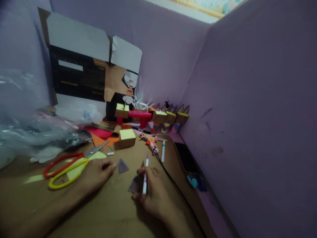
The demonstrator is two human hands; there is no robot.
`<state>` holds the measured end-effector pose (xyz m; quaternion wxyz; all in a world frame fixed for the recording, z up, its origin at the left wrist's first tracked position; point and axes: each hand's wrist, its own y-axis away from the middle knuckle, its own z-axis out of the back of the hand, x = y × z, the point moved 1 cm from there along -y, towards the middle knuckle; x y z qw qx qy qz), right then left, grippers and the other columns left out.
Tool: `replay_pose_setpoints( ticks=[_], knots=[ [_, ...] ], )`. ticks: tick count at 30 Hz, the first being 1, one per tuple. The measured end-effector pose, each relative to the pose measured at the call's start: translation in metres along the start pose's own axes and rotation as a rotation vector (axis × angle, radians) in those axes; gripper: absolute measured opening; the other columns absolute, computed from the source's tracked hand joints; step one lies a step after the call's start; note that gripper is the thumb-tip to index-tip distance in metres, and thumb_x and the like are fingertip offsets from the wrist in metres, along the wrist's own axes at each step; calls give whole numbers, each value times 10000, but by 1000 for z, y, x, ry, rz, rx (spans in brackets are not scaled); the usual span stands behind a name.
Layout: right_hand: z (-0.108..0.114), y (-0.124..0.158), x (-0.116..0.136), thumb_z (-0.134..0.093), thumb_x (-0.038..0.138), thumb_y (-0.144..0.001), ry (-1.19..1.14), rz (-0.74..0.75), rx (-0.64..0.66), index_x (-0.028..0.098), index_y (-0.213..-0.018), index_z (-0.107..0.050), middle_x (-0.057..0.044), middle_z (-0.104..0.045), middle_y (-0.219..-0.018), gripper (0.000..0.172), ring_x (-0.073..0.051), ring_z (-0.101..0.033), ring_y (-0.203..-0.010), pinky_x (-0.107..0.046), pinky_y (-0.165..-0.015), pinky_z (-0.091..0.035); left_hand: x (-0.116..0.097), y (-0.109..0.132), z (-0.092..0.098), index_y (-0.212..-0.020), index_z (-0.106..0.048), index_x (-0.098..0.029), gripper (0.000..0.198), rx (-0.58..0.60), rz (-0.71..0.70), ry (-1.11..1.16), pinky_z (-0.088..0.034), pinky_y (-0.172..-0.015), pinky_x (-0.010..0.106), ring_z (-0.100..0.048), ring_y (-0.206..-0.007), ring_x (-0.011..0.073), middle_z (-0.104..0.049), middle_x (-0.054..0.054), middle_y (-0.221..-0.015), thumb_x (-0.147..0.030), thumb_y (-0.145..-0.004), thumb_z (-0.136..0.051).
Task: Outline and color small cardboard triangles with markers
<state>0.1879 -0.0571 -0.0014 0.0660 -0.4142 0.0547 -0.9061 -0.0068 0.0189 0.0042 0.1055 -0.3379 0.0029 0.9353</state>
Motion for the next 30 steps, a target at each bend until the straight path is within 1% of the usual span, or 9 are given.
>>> replay_pose_setpoints(
  ticks=[5,9,11,15,17,19,21,25,30],
  knots=[
    [-3,-2,-4,-684,47,-551,-85,25,7,233,-950,-473,-35,-558,-1022,488,-232,-519,-981,-400,-878,-359,-7,4,-3,-562,-545,-175,321,56,-47,63,-272,-519,219,-461,-541,124,-506,-19,-528,-380,-758,-394],
    [-7,1,-15,-680,139,-625,-145,103,-19,225,-1000,-445,-52,-548,-1008,451,-235,-521,-963,-374,-847,-392,-14,8,-7,-604,-575,-161,304,163,-43,232,-302,-517,212,-469,-565,121,-512,-23,-557,-380,-742,-415],
    [-8,2,-18,-654,183,-679,-191,141,-36,227,-1039,-417,-65,-547,-1021,433,-238,-522,-965,-356,-827,-410,-16,10,-12,-603,-571,-156,310,248,2,319,-286,-464,206,-426,-491,102,-464,-39,-505,-403,-726,-429],
    [-8,0,-15,-623,191,-717,-293,203,-107,243,-1071,-379,-77,-533,-1067,433,-238,-523,-982,-329,-810,-433,-21,13,-20,-664,-546,-159,326,424,180,520,-222,-341,196,-319,-326,68,-404,-76,-420,-477,-654,-477],
    [-6,-4,-10,-628,204,-721,-311,230,-164,244,-1074,-373,-81,-518,-1077,437,-230,-529,-967,-329,-815,-437,-24,14,-21,-633,-521,-160,354,495,233,611,-184,-307,187,-288,-282,56,-406,-78,-387,-513,-618,-502],
    [-5,-9,-5,-630,216,-722,-306,265,-189,239,-1085,-374,-84,-506,-1079,445,-224,-530,-959,-336,-827,-436,-26,14,-19,-575,-501,-159,368,547,245,675,-154,-296,178,-260,-256,43,-393,-74,-339,-525,-613,-514],
    [-5,-15,-2,-626,216,-719,-300,300,-179,230,-1103,-377,-87,-500,-1078,458,-225,-525,-965,-342,-838,-433,-25,14,-18,-540,-496,-157,356,566,253,718,-136,-291,174,-236,-240,35,-373,-73,-302,-504,-620,-520],
    [-10,-24,-2,-615,159,-700,-297,329,-145,216,-1119,-384,-85,-496,-1080,482,-220,-518,-972,-339,-853,-425,-19,12,-20,-511,-510,-154,292,537,276,746,-130,-277,172,-219,-227,32,-370,-68,-280,-425,-620,-506],
    [-14,-24,-5,-622,118,-676,-354,273,-104,218,-1136,-388,-91,-505,-1102,525,-223,-529,-972,-343,-823,-448,-22,12,-23,-461,-489,-163,254,483,324,687,-134,-265,166,-235,-215,36,-355,-72,-258,-388,-578,-475]
  ],
)
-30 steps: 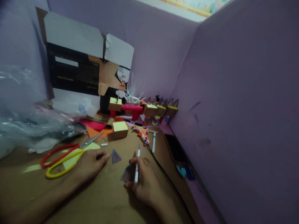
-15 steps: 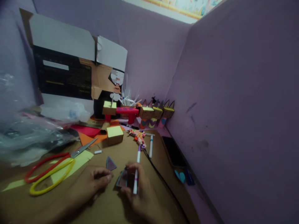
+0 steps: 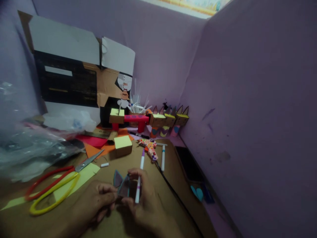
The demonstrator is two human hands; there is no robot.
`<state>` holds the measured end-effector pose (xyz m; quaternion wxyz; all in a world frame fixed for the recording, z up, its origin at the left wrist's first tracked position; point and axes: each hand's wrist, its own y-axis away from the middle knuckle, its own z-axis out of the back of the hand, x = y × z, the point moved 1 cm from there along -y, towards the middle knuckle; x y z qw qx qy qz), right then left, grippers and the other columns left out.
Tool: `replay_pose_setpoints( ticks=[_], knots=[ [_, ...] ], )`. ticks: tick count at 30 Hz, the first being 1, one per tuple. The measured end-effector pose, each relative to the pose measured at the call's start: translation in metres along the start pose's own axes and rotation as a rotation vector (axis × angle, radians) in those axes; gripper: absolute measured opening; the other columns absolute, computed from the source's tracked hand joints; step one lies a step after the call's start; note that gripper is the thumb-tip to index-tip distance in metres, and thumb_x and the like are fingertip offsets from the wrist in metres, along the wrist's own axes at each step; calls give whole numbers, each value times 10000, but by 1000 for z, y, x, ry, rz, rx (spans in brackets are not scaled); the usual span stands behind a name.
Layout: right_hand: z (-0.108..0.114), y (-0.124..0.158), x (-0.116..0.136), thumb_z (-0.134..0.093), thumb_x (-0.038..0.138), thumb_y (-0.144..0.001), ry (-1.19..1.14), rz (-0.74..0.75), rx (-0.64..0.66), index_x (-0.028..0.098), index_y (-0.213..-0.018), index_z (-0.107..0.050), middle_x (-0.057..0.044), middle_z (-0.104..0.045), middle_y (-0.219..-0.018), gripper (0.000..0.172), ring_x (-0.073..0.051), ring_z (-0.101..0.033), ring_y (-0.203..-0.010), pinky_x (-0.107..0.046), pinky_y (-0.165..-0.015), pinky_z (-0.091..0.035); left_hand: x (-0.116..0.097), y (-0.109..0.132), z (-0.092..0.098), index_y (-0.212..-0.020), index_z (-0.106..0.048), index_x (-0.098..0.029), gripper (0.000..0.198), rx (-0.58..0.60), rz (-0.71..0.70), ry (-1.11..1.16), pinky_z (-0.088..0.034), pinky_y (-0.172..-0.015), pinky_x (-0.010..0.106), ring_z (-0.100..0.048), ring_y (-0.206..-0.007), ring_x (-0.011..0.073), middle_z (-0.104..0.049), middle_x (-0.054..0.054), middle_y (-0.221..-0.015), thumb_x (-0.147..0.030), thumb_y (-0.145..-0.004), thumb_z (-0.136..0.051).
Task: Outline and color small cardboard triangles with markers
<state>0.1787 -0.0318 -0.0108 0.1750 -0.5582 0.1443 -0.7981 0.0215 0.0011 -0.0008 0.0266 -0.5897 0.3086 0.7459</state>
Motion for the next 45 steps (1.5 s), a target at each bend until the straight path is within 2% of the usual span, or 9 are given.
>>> replay_pose_setpoints(
  ticks=[3,6,9,12,18,22,35,40,45],
  knots=[
    [5,3,3,-606,175,-729,-84,-93,-93,233,-1113,-420,-89,-533,-1105,431,-220,-553,-968,-342,-797,-464,-1,0,-2,-474,-479,-169,216,-52,42,-26,-156,-261,163,-262,-220,41,-386,-72,-283,-358,-576,-464],
    [14,8,5,-500,323,-826,-264,-206,-348,221,-1037,-485,-66,-633,-929,235,-188,-630,-779,-328,-700,-495,0,0,-3,-521,-496,-168,159,-84,58,-67,-183,-257,166,-296,-236,48,-448,-67,-346,-307,-587,-459],
    [17,17,5,-459,459,-817,-426,-322,-495,166,-942,-583,-21,-636,-613,343,-147,-595,-501,-265,-495,-475,2,0,-4,-510,-484,-169,130,-105,39,-143,-194,-260,172,-312,-240,54,-458,-63,-362,-245,-607,-443],
    [12,26,7,-511,454,-785,-380,-344,-486,133,-810,-655,12,-563,-479,353,-109,-522,-418,-208,-416,-393,2,-1,-5,-517,-489,-169,124,-104,23,-209,-216,-264,177,-314,-242,58,-463,-61,-366,-194,-621,-426],
    [4,28,12,-568,357,-757,-253,-331,-458,130,-716,-645,-2,-582,-517,244,-119,-535,-478,-211,-461,-399,-1,0,-9,-477,-467,-171,168,-99,43,-301,-229,-276,176,-318,-241,60,-429,-64,-337,-180,-642,-439],
    [6,29,10,-554,331,-771,-218,-332,-465,132,-706,-638,-2,-582,-520,226,-118,-526,-494,-213,-479,-394,-3,1,-10,-494,-479,-167,156,-120,57,-329,-238,-278,176,-327,-250,60,-433,-64,-349,-188,-647,-455],
    [2,32,8,-520,320,-806,-85,-282,-367,142,-770,-650,-17,-605,-587,224,-125,-537,-535,-212,-488,-390,0,-1,-9,-502,-470,-168,158,-99,43,-318,-229,-262,167,-330,-242,57,-444,-63,-361,-186,-653,-428],
    [2,33,8,-510,326,-811,-65,-281,-328,139,-749,-652,-5,-589,-548,243,-118,-525,-505,-202,-459,-372,0,-2,-9,-539,-492,-161,133,-102,59,-315,-232,-270,168,-333,-248,57,-444,-64,-364,-196,-658,-443],
    [3,34,8,-519,330,-805,-81,-305,-374,139,-755,-652,-13,-600,-564,237,-121,-524,-510,-206,-461,-372,1,-2,-9,-546,-503,-157,131,-101,53,-321,-240,-276,167,-340,-250,54,-456,-63,-372,-196,-659,-452]
  ],
)
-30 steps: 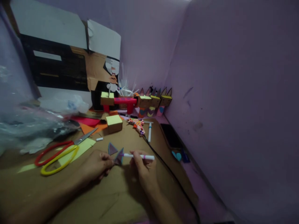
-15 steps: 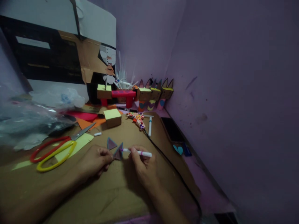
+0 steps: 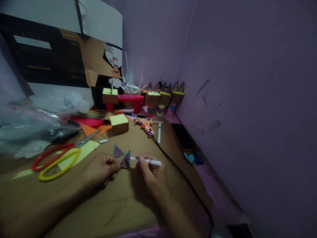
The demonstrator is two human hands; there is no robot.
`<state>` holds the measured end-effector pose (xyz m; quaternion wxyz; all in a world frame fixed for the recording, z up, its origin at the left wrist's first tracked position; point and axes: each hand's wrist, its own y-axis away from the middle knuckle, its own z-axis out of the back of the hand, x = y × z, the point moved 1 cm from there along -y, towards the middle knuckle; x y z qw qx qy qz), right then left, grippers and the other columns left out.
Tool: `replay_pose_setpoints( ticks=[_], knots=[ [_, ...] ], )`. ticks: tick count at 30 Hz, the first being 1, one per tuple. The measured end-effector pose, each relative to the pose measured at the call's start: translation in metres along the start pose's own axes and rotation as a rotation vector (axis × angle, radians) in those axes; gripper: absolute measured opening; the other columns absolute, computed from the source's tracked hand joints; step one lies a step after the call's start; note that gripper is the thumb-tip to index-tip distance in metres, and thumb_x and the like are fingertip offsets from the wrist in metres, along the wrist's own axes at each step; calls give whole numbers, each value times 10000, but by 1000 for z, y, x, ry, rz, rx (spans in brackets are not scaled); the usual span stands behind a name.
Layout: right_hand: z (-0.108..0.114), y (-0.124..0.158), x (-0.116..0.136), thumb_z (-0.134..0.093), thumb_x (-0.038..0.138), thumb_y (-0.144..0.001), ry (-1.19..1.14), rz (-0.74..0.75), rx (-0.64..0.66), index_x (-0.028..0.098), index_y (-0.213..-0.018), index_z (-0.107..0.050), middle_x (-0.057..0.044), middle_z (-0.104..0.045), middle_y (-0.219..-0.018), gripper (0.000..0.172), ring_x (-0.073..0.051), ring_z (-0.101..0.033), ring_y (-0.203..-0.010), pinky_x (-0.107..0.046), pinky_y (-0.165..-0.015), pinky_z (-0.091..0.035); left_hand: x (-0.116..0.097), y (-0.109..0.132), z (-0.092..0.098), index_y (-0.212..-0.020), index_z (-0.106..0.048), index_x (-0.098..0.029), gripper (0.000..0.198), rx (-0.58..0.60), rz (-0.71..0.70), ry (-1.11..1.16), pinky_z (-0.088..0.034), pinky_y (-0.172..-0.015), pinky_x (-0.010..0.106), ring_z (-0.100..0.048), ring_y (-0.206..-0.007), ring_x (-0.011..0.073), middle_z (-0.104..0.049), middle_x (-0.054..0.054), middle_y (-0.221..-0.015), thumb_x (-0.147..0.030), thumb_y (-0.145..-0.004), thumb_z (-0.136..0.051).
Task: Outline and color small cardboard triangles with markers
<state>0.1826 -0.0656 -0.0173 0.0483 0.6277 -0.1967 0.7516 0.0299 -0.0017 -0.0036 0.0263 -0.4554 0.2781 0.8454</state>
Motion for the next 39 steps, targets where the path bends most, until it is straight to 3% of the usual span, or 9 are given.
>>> replay_pose_setpoints(
  ticks=[6,13,18,23,28,34,39],
  knots=[
    [0,0,-1,-508,324,-812,8,3,50,145,-739,-652,-6,-587,-541,241,-119,-517,-503,-210,-463,-366,-2,2,0,-534,-495,-163,137,2,12,2,-237,-276,174,-326,-245,55,-444,-67,-362,-182,-657,-439],
    [-1,-1,-3,-530,338,-797,-39,-19,19,138,-776,-661,-16,-605,-563,240,-122,-532,-512,-207,-462,-371,-2,3,1,-511,-478,-165,139,-1,-1,18,-232,-279,172,-311,-245,50,-438,-69,-360,-208,-642,-460],
    [0,1,1,-514,338,-806,14,-28,87,133,-723,-655,0,-577,-507,262,-98,-473,-444,-195,-416,-308,-2,3,1,-511,-483,-164,162,4,-5,15,-242,-273,177,-315,-245,56,-433,-64,-361,-209,-662,-443],
    [0,0,1,-521,343,-798,-2,-11,26,134,-748,-654,-6,-591,-528,253,-112,-505,-474,-198,-425,-335,-2,3,1,-517,-488,-161,147,-7,2,6,-240,-280,169,-311,-242,47,-439,-67,-367,-207,-652,-455],
    [0,0,1,-529,335,-793,-6,-22,60,138,-729,-655,-5,-592,-511,242,-110,-511,-462,-201,-429,-356,-3,4,0,-506,-476,-166,162,4,-4,24,-234,-278,178,-313,-241,54,-434,-65,-355,-208,-659,-442],
    [8,-1,6,-579,316,-738,-148,-86,-58,156,-802,-603,-13,-627,-577,174,-146,-596,-533,-230,-500,-451,-4,4,2,-510,-477,-165,141,10,30,57,-220,-259,170,-300,-228,51,-427,-71,-338,-181,-644,-436],
    [9,0,8,-580,279,-718,-55,-86,-39,156,-750,-588,-25,-632,-581,128,-151,-593,-529,-232,-485,-444,-3,3,2,-503,-470,-164,139,5,28,72,-225,-252,169,-323,-241,58,-442,-64,-350,-179,-638,-441]
  ],
)
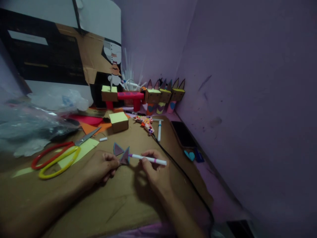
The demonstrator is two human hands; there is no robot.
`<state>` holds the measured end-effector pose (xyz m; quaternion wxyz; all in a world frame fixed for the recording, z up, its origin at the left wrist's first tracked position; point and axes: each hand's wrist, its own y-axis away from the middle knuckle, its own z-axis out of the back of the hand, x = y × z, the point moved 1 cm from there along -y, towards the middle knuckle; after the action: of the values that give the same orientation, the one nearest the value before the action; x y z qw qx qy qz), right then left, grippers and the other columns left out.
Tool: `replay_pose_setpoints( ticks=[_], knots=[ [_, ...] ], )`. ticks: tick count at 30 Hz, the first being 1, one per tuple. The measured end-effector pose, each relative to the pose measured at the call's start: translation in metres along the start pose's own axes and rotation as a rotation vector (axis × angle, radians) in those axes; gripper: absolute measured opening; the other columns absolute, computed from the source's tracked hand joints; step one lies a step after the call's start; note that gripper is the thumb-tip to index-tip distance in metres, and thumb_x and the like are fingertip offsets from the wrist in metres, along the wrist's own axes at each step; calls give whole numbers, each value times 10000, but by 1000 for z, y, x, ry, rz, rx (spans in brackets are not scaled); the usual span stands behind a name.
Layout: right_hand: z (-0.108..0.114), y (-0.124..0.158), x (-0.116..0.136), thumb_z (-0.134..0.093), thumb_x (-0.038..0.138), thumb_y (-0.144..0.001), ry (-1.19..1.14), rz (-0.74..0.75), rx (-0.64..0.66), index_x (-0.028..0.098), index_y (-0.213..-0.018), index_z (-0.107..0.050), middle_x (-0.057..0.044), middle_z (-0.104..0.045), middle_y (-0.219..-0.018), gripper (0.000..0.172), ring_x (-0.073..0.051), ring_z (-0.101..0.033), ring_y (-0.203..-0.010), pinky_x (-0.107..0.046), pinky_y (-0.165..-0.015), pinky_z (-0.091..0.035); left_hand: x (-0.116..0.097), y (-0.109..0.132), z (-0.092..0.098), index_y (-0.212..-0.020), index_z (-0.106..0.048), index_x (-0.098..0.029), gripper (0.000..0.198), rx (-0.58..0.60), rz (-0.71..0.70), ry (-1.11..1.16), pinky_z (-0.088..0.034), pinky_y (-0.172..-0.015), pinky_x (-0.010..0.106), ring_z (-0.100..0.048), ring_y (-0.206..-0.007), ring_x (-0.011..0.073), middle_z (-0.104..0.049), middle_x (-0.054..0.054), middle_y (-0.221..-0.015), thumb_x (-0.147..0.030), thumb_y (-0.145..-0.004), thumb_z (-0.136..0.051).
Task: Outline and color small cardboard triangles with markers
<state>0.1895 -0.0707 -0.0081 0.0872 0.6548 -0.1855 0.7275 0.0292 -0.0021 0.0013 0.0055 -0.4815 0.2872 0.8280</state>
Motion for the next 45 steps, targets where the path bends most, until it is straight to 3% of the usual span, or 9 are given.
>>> replay_pose_setpoints(
  ticks=[8,21,31,45],
  knots=[
    [-4,4,0,-546,294,-771,99,69,102,144,-760,-619,-13,-612,-556,168,-113,-523,-477,-202,-430,-369,1,0,-1,-530,-477,-166,159,-5,-6,-11,-232,-257,171,-320,-243,58,-434,-68,-352,-234,-673,-462],
    [-5,3,3,-530,212,-751,256,188,134,137,-771,-652,-28,-635,-615,145,-126,-540,-528,-206,-479,-393,1,-1,-2,-508,-473,-166,188,-16,-2,-20,-223,-246,170,-310,-228,56,-419,-75,-333,-204,-692,-453],
    [-3,3,1,-527,256,-752,222,116,82,138,-759,-644,-23,-620,-572,166,-122,-511,-495,-206,-450,-366,3,-2,-2,-531,-485,-165,164,-16,3,-15,-239,-260,176,-326,-237,60,-449,-66,-357,-196,-689,-453],
    [-2,4,-1,-528,246,-741,232,82,135,134,-698,-636,-11,-591,-516,161,-105,-461,-441,-199,-417,-317,0,0,-2,-505,-483,-167,192,-15,7,-24,-224,-256,168,-306,-225,54,-416,-76,-328,-191,-693,-452]
  ],
)
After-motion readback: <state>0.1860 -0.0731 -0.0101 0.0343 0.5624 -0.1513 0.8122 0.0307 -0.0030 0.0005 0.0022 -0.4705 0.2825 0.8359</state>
